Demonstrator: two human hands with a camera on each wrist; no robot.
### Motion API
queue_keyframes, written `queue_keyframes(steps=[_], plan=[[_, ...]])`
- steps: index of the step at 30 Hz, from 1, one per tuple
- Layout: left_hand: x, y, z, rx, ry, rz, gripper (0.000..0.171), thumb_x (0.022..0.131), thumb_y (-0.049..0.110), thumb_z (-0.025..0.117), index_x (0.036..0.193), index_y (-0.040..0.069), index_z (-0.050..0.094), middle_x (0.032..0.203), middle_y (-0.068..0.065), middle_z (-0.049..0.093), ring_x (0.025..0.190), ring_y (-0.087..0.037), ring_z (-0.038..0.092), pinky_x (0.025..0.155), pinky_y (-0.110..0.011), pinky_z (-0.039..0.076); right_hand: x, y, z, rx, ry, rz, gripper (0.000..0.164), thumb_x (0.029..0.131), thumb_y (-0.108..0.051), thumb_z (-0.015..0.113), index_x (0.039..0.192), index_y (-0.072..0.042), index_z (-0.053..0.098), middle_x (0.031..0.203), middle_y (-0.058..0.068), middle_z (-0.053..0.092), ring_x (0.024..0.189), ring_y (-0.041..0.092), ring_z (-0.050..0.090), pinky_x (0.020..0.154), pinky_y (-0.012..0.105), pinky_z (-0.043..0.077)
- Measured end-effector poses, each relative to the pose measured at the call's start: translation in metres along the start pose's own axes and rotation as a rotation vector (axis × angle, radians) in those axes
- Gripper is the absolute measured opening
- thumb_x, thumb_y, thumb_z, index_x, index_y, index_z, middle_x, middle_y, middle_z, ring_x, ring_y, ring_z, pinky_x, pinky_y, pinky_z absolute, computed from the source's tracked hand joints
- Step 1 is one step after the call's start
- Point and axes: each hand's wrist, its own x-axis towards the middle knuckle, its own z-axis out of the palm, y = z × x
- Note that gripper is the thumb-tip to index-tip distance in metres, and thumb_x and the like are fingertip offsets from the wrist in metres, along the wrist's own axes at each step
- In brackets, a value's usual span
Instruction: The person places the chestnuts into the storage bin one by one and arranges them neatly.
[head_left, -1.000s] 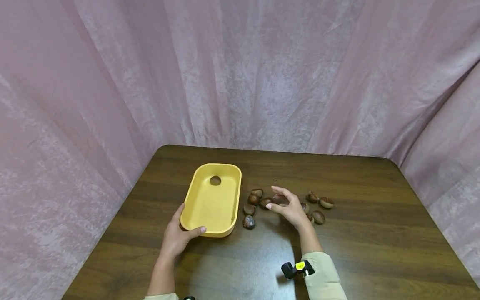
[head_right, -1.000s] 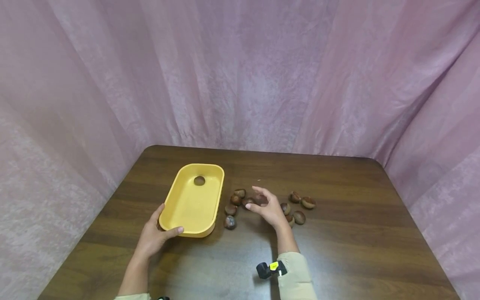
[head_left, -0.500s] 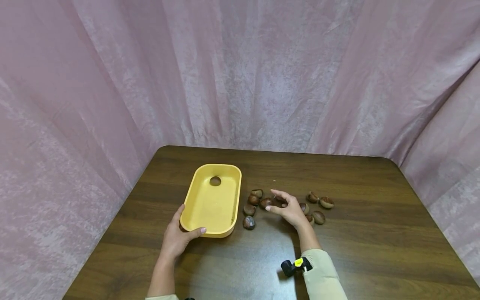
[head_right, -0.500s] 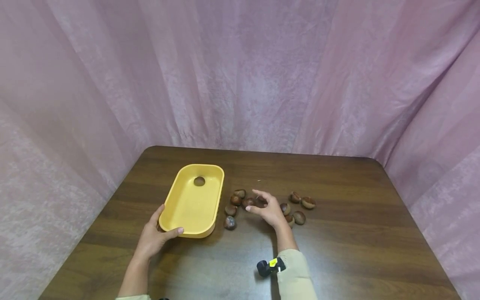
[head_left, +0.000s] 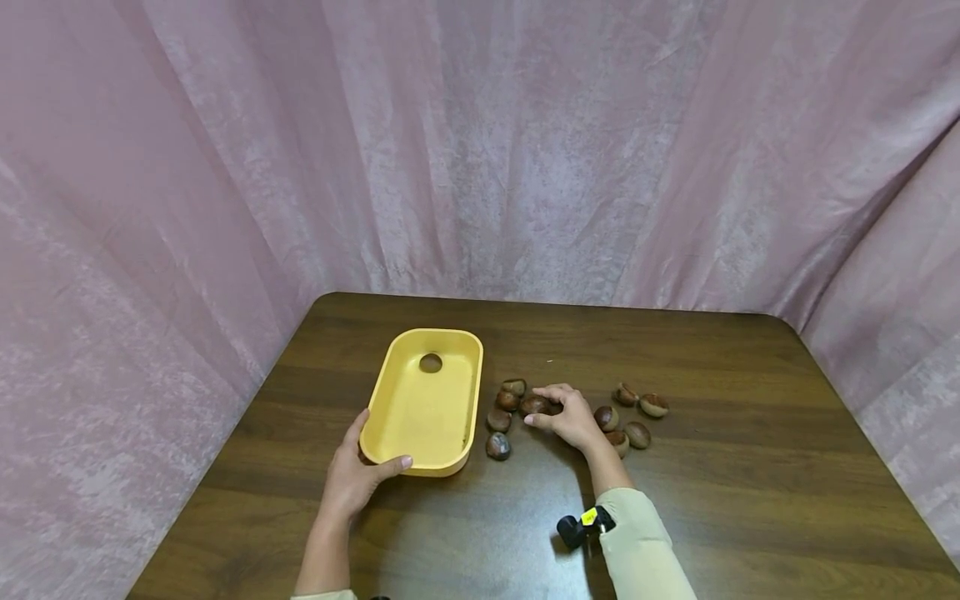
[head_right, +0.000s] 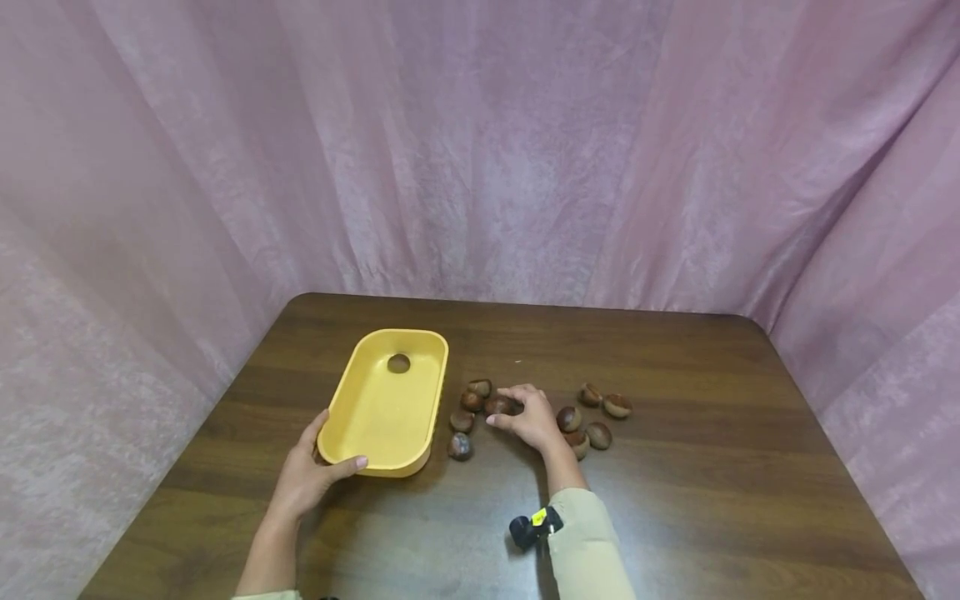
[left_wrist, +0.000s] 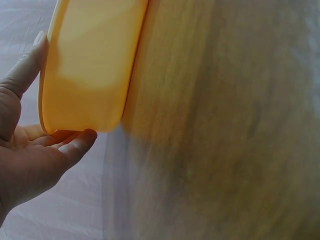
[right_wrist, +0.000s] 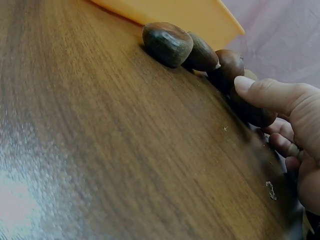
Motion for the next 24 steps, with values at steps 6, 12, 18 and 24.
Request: queue_keyframes(steps=[6,12,18,24], plan=[[0.0,0.0,0.0,0.006,0.002,-0.003,0.113,0.063,0.031,0.087,0.149,0.012,0.016,0.137,-0.02,0.04,0.12,-0.035,0.042,0.099,-0.051,0.029,0.0,0.0,0.001,-0.02,0.013,-0.011,0.043,0.072,-0.015,0.081,0.111,-0.002,0.067,0.113,0.015,0.057,0.111,0.033,0.048,0.095,0.046,0.034],[-0.001,0.0,-0.001,0.001,0.001,-0.011,0.115,0.062,0.033,0.087,0.149,0.012,0.016,0.139,-0.019,0.038,0.122,-0.035,0.04,0.1,-0.051,0.027,-0.006,-0.006,-0.002,0.018,0.049,0.032,0.04,0.072,-0.015,0.081,0.109,-0.004,0.068,0.11,0.013,0.06,0.102,0.029,0.054,0.087,0.045,0.04],[0.0,-0.001,-0.001,-0.008,0.003,-0.013,0.116,0.062,0.033,0.087,0.149,0.014,0.014,0.139,-0.019,0.037,0.123,-0.035,0.039,0.1,-0.051,0.027,-0.011,-0.012,-0.004,0.04,0.065,0.048,0.042,0.072,-0.015,0.081,0.111,-0.004,0.067,0.111,0.014,0.061,0.102,0.03,0.055,0.087,0.045,0.041],[0.0,0.0,0.0,0.001,0.009,-0.022,0.115,0.061,0.034,0.087,0.149,0.014,0.016,0.139,-0.019,0.038,0.122,-0.035,0.04,0.1,-0.051,0.028,-0.008,-0.025,-0.003,0.043,0.065,0.031,0.042,0.073,-0.013,0.08,0.112,-0.003,0.067,0.109,0.014,0.061,0.097,0.027,0.058,0.081,0.041,0.045]])
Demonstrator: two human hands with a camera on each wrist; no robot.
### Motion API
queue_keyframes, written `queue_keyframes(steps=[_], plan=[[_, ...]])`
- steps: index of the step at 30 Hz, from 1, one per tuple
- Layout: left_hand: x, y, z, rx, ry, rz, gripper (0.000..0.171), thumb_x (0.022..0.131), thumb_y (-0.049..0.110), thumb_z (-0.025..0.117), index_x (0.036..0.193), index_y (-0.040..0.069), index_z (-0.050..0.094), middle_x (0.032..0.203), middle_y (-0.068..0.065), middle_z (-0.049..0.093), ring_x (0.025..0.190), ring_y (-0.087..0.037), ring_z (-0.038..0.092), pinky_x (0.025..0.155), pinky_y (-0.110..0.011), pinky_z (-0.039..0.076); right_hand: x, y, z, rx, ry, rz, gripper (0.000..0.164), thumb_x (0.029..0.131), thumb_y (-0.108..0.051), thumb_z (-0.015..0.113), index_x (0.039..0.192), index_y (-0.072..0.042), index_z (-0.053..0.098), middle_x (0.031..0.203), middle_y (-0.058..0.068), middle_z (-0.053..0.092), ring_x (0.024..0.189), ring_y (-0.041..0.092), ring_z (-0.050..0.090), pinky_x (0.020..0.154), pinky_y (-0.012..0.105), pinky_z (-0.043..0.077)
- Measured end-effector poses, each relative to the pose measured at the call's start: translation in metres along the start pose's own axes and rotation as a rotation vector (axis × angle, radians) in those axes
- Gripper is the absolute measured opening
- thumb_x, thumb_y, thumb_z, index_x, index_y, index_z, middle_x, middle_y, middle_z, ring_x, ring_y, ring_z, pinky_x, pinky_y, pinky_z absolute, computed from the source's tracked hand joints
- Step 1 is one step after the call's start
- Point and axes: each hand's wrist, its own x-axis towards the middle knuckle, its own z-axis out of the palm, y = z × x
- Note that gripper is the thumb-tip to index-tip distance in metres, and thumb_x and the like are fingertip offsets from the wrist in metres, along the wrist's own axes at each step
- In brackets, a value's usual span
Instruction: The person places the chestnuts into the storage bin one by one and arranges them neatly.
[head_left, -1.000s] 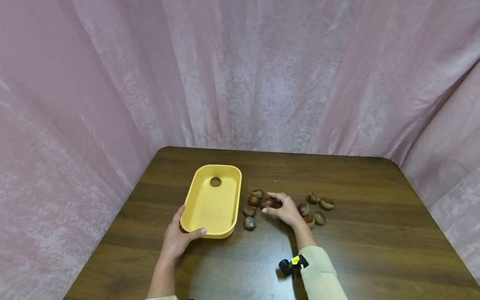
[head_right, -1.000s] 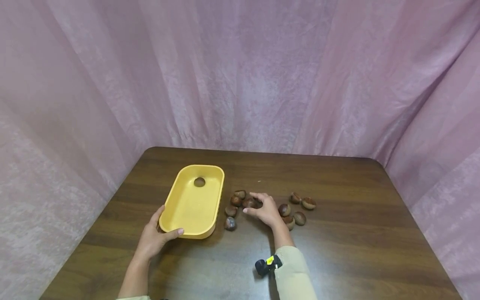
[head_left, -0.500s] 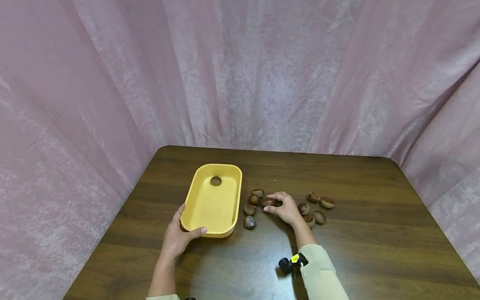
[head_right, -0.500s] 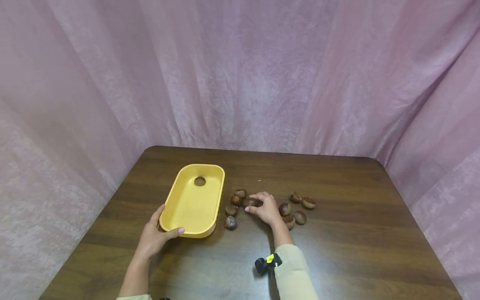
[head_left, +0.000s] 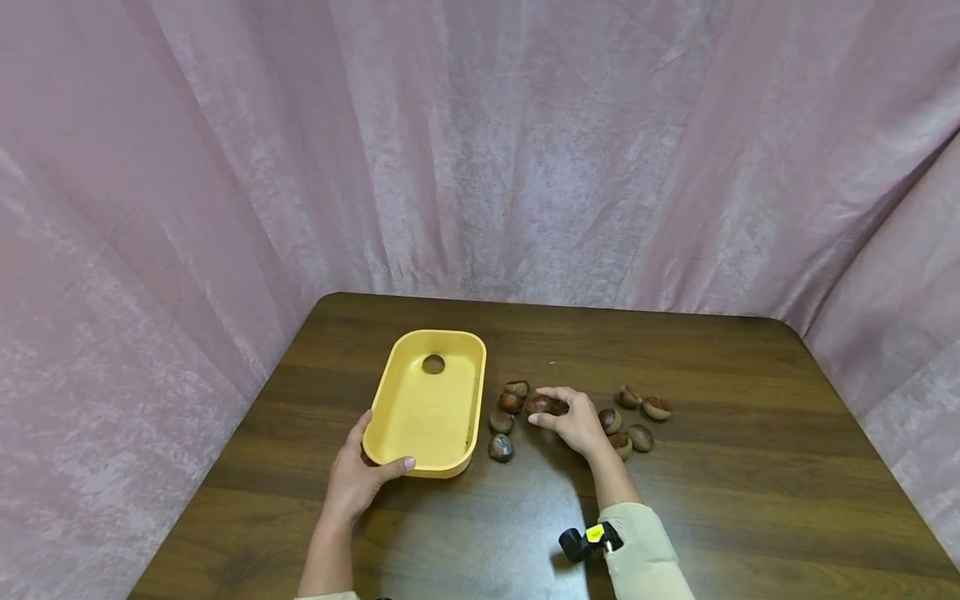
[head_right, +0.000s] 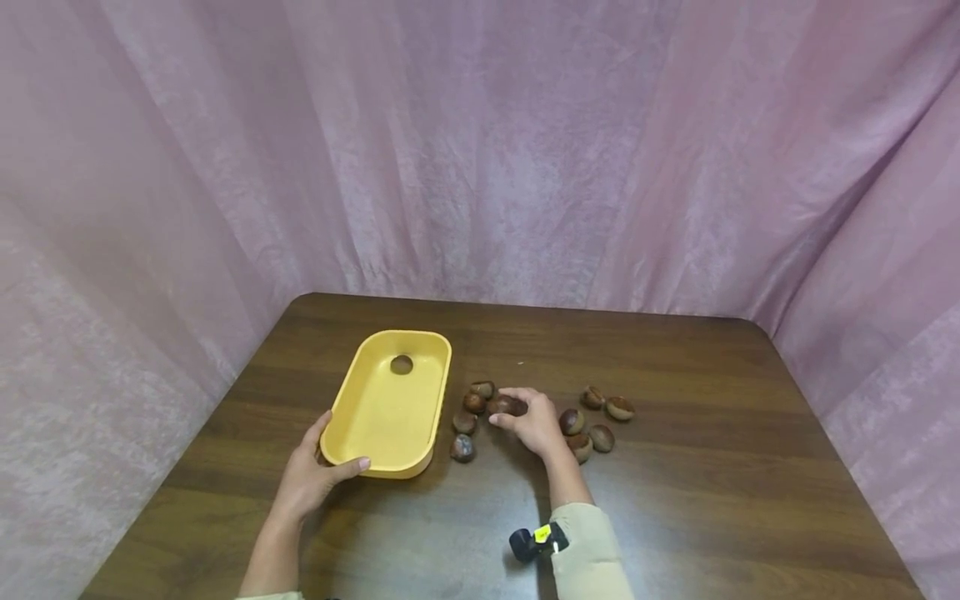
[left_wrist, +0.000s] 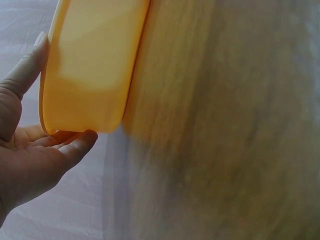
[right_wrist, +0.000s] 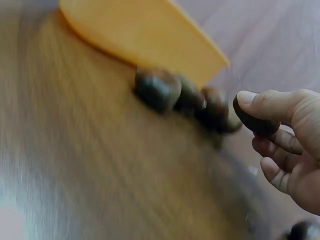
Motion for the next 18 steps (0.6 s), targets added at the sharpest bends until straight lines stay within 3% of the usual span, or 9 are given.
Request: queue_keyframes(steps=[6,14,18], plan=[[-0.001,0.0,0.001,-0.002,-0.003,0.0,0.115,0.061,0.034,0.087,0.149,0.014,0.016,0.139,-0.019,0.038,0.123,-0.035,0.039,0.1,-0.052,0.027,0.004,-0.022,0.005,0.104,-0.047,-0.008,0.042,0.075,-0.008,0.078,0.113,0.0,0.064,0.102,0.011,0.062,0.082,0.021,0.061,0.069,0.032,0.049],[0.0,-0.001,0.001,-0.024,0.009,0.003,0.115,0.059,0.03,0.089,0.148,0.013,0.018,0.138,-0.017,0.039,0.122,-0.034,0.04,0.1,-0.05,0.028,0.018,-0.046,0.016,0.161,-0.106,-0.042,0.041,0.077,-0.009,0.077,0.115,-0.003,0.064,0.095,0.006,0.066,0.084,0.021,0.061,0.071,0.033,0.049],[0.0,0.0,0.001,-0.035,0.007,0.004,0.115,0.059,0.03,0.089,0.148,0.013,0.018,0.139,-0.017,0.038,0.122,-0.033,0.04,0.099,-0.049,0.028,0.028,-0.055,0.022,0.158,-0.129,-0.073,0.041,0.077,-0.007,0.076,0.115,0.001,0.062,0.092,0.007,0.066,0.083,0.022,0.06,0.071,0.033,0.048]])
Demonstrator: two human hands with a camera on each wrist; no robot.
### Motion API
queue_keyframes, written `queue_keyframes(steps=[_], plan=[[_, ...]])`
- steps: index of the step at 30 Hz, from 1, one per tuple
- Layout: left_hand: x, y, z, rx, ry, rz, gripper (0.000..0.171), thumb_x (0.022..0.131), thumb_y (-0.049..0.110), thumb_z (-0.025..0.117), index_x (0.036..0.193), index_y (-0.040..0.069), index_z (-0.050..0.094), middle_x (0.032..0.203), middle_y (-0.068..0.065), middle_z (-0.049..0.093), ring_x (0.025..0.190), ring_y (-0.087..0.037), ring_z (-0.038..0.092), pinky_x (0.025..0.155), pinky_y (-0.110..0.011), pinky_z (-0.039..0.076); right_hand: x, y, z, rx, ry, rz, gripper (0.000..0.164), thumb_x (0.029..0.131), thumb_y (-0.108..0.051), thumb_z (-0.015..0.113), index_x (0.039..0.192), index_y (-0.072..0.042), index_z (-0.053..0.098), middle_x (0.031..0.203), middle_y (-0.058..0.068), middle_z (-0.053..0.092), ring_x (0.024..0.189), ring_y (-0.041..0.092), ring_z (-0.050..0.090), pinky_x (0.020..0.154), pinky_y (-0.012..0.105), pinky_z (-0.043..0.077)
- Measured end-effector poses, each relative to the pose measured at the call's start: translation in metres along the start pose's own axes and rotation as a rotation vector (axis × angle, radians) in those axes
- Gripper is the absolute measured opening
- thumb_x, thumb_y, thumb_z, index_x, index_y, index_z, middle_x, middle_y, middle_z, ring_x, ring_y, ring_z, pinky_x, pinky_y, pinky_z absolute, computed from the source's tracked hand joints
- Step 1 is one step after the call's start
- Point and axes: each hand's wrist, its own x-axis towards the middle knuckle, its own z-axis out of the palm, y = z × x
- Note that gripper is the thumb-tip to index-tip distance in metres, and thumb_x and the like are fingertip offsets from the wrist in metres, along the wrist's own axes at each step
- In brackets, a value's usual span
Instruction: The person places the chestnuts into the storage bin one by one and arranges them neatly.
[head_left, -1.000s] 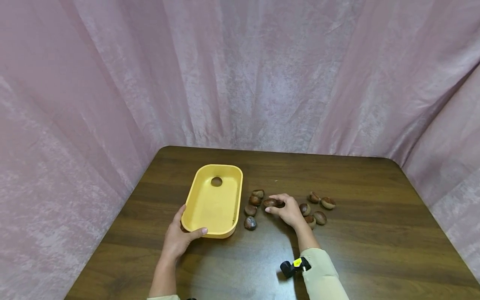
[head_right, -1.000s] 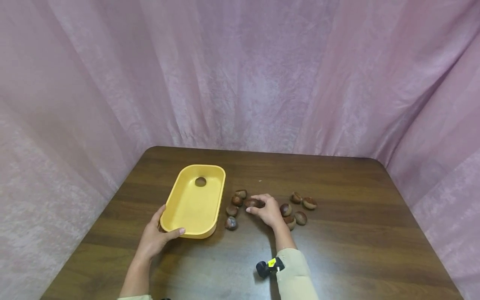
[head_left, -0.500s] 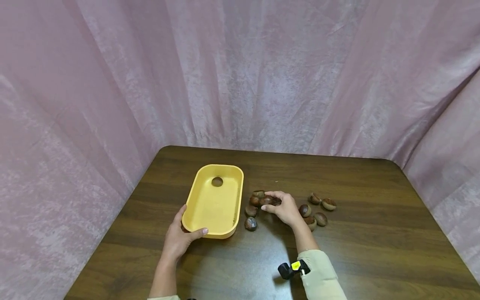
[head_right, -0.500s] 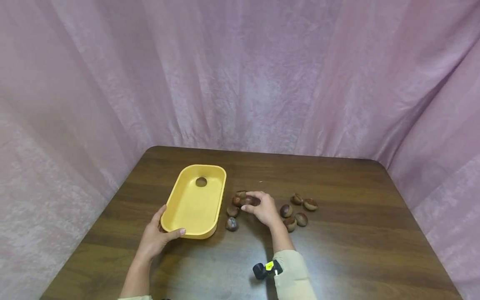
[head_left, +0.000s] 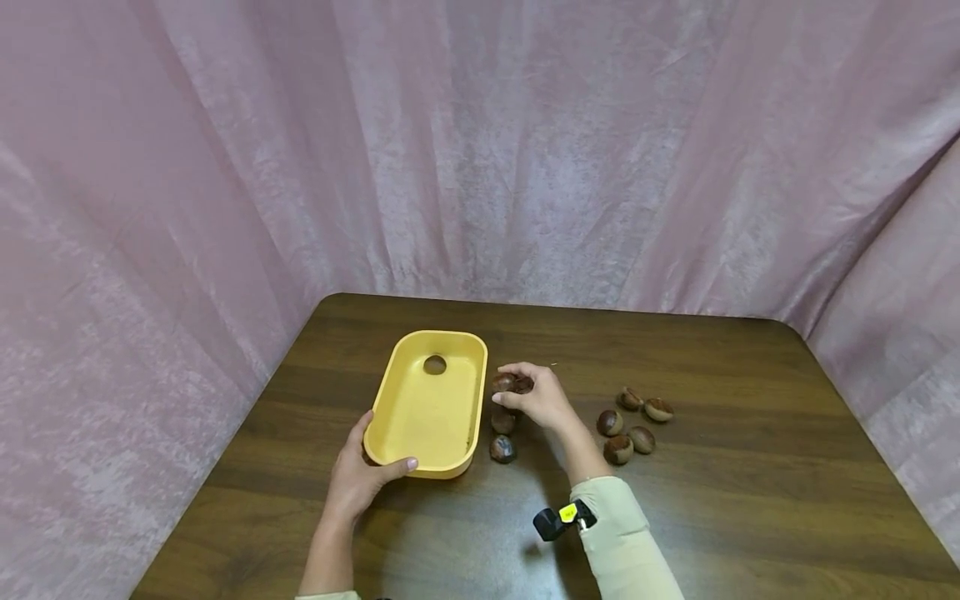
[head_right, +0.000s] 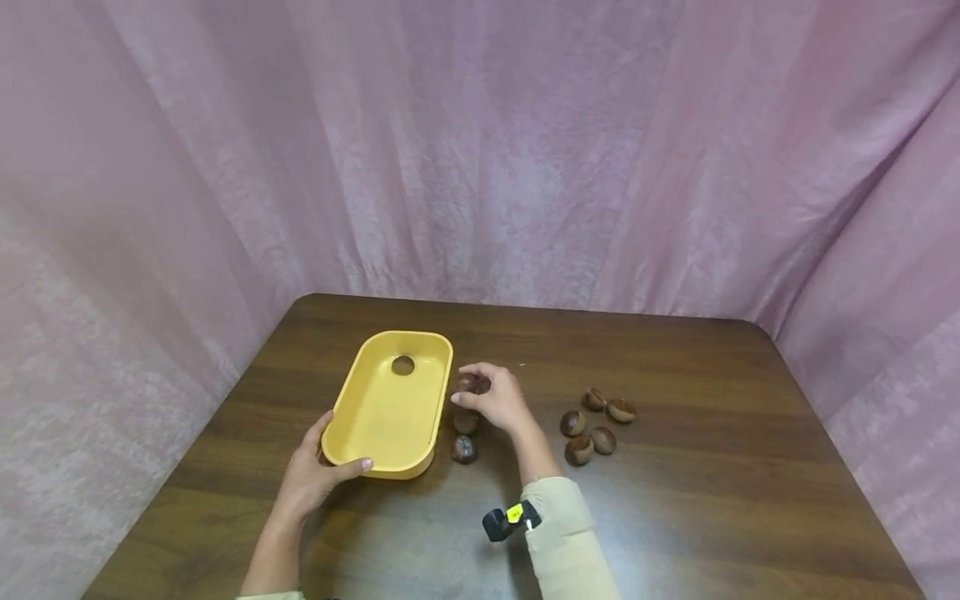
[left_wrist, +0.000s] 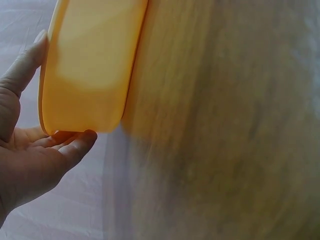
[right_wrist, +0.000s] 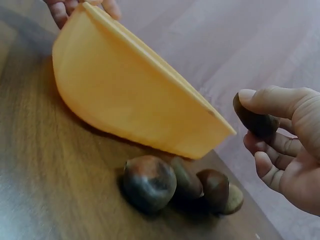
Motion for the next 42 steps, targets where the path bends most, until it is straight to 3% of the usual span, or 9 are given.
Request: queue_keyframes(steps=[8,14,20,31,38,42], plan=[[0.0,-0.001,-0.001,-0.041,-0.014,0.035,0.112,0.06,0.024,0.089,0.147,0.013,0.019,0.136,-0.016,0.04,0.118,-0.033,0.044,0.097,-0.048,0.033,0.018,-0.01,0.006,-0.012,-0.067,0.008,0.038,0.077,-0.003,0.075,0.111,0.002,0.061,0.09,0.005,0.065,0.079,0.019,0.059,0.069,0.032,0.048],[0.001,-0.001,0.0,-0.002,-0.002,0.037,0.112,0.059,0.027,0.09,0.146,0.011,0.022,0.135,-0.016,0.042,0.117,-0.032,0.045,0.096,-0.046,0.034,0.033,-0.019,0.01,-0.049,-0.12,0.025,0.036,0.076,-0.005,0.076,0.109,-0.001,0.062,0.091,0.004,0.064,0.08,0.018,0.059,0.072,0.031,0.047],[0.0,-0.001,-0.001,0.014,0.005,0.022,0.113,0.058,0.028,0.09,0.147,0.011,0.021,0.136,-0.016,0.041,0.117,-0.032,0.045,0.095,-0.046,0.034,0.046,-0.032,0.018,-0.053,-0.189,0.036,0.039,0.077,-0.003,0.075,0.112,0.002,0.059,0.096,0.008,0.063,0.088,0.02,0.058,0.076,0.031,0.047],[0.001,-0.003,0.0,0.01,-0.022,0.015,0.118,0.061,0.031,0.088,0.15,0.015,0.012,0.147,-0.014,0.028,0.129,-0.032,0.03,0.103,-0.05,0.02,0.073,-0.029,0.036,0.033,-0.265,0.185,0.037,0.076,-0.011,0.078,0.11,-0.006,0.063,0.099,0.005,0.062,0.091,0.02,0.059,0.077,0.036,0.049],[0.002,-0.004,0.001,0.039,-0.024,0.035,0.116,0.063,0.032,0.087,0.15,0.017,0.013,0.15,-0.012,0.023,0.133,-0.032,0.022,0.104,-0.053,0.016,0.088,-0.026,0.045,0.18,-0.28,0.25,0.04,0.076,-0.003,0.076,0.113,0.001,0.06,0.097,0.012,0.061,0.086,0.023,0.06,0.084,0.049,0.045],[0.001,-0.005,0.002,0.029,-0.029,0.013,0.116,0.062,0.031,0.087,0.15,0.018,0.013,0.149,-0.013,0.023,0.133,-0.034,0.022,0.103,-0.054,0.015,0.088,-0.023,0.053,0.211,-0.285,0.288,0.042,0.076,0.002,0.074,0.114,0.005,0.058,0.097,0.013,0.06,0.087,0.023,0.06,0.086,0.046,0.044]])
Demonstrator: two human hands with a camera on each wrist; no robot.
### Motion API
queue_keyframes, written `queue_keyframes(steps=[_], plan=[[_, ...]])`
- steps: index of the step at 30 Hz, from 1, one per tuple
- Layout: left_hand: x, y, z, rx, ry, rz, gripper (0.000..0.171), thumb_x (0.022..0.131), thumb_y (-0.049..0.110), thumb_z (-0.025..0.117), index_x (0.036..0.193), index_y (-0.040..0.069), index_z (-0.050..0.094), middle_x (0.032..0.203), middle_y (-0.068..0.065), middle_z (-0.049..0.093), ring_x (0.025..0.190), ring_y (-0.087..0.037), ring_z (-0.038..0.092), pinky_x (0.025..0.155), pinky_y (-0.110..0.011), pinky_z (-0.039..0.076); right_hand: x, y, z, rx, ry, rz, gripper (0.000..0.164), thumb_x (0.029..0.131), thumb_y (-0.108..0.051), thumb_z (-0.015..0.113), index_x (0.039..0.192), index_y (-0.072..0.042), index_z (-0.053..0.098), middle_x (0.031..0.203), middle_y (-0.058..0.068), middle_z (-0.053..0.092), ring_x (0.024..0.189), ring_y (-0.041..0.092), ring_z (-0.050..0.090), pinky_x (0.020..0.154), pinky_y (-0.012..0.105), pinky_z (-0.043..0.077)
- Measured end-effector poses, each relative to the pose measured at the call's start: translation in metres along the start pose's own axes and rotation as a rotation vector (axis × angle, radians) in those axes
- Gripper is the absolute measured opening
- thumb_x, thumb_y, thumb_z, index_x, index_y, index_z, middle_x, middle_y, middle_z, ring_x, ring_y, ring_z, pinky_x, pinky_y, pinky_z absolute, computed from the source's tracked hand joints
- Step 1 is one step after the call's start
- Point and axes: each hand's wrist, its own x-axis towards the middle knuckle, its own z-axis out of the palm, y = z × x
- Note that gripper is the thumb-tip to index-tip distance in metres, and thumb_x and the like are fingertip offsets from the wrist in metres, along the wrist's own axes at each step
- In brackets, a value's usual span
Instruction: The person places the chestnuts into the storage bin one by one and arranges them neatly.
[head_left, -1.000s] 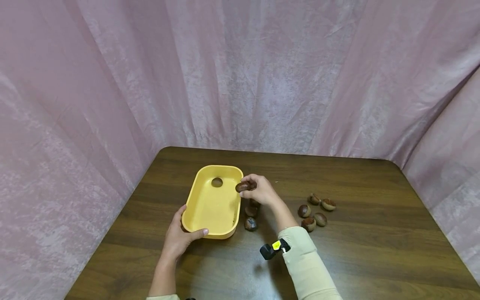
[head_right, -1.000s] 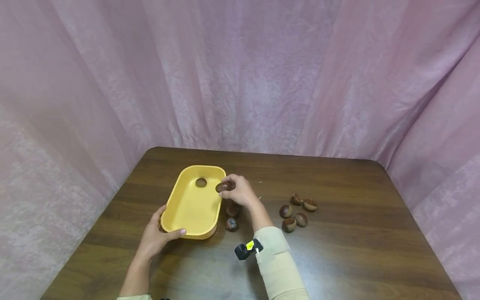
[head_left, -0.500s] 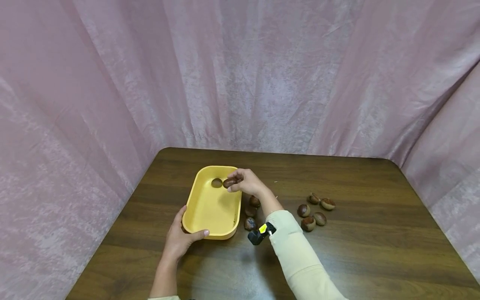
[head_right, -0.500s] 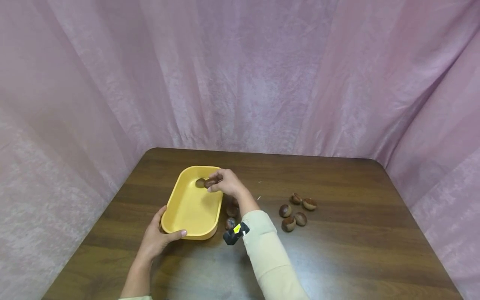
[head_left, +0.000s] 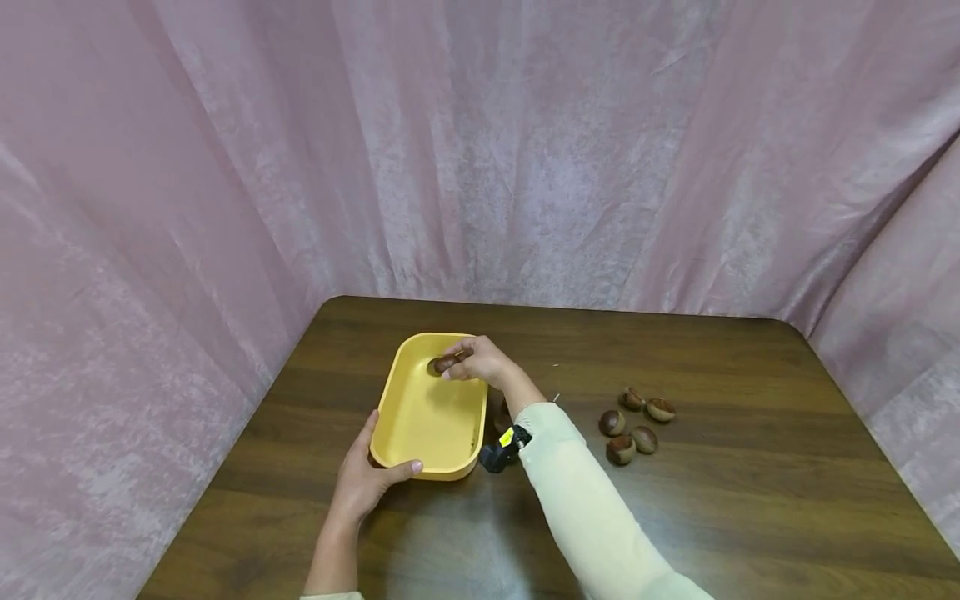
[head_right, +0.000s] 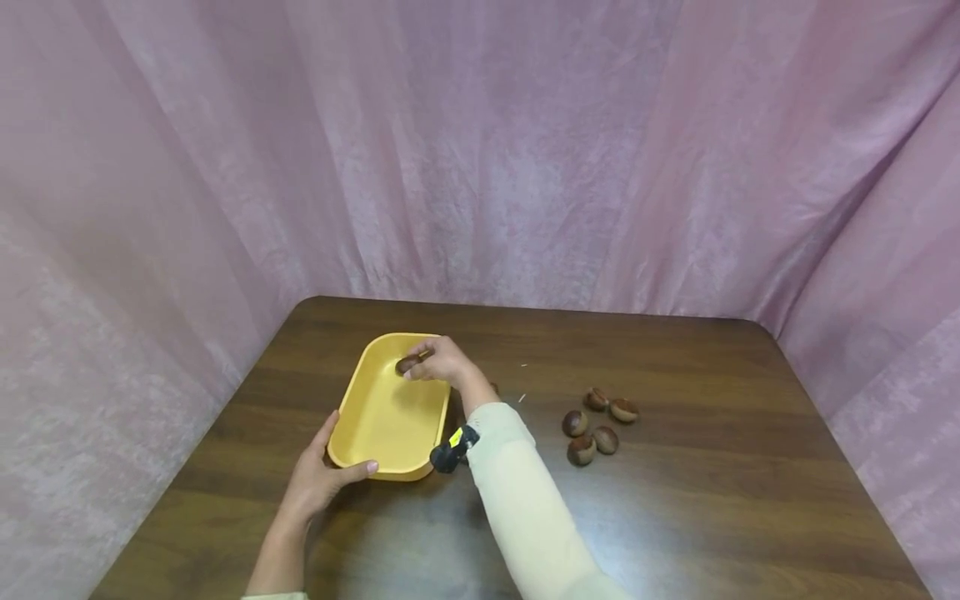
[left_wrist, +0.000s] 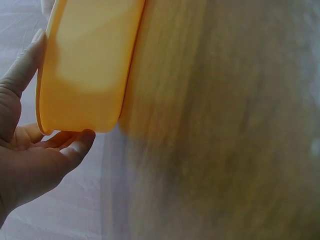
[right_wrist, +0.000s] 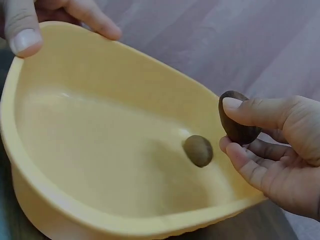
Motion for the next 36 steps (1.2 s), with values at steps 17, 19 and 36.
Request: queue_keyframes(steps=[17,19,36], plan=[[-0.001,0.003,0.0,-0.006,0.015,0.023,0.114,0.062,0.028,0.088,0.149,0.013,0.016,0.141,-0.017,0.036,0.12,-0.031,0.041,0.098,-0.048,0.03,0.008,0.007,0.034,-0.006,0.082,0.067,0.032,0.074,0.001,0.075,0.102,0.003,0.06,0.093,0.01,0.054,0.062,0.016,0.046,0.058,0.031,0.04],[0.0,0.002,0.0,-0.011,0.013,0.024,0.113,0.062,0.027,0.088,0.149,0.013,0.017,0.14,-0.016,0.037,0.119,-0.031,0.043,0.097,-0.047,0.031,0.008,0.009,0.036,-0.006,0.107,0.075,0.03,0.074,-0.001,0.076,0.1,0.003,0.061,0.088,0.009,0.054,0.057,0.016,0.041,0.055,0.033,0.035],[-0.005,0.005,0.004,0.01,0.029,0.009,0.113,0.062,0.03,0.088,0.149,0.012,0.018,0.138,-0.021,0.039,0.116,-0.034,0.046,0.094,-0.049,0.034,0.018,0.028,0.051,-0.128,0.338,0.186,0.033,0.065,-0.007,0.085,0.083,-0.005,0.058,0.089,0.009,0.054,0.067,0.018,0.053,0.049,0.026,0.044]])
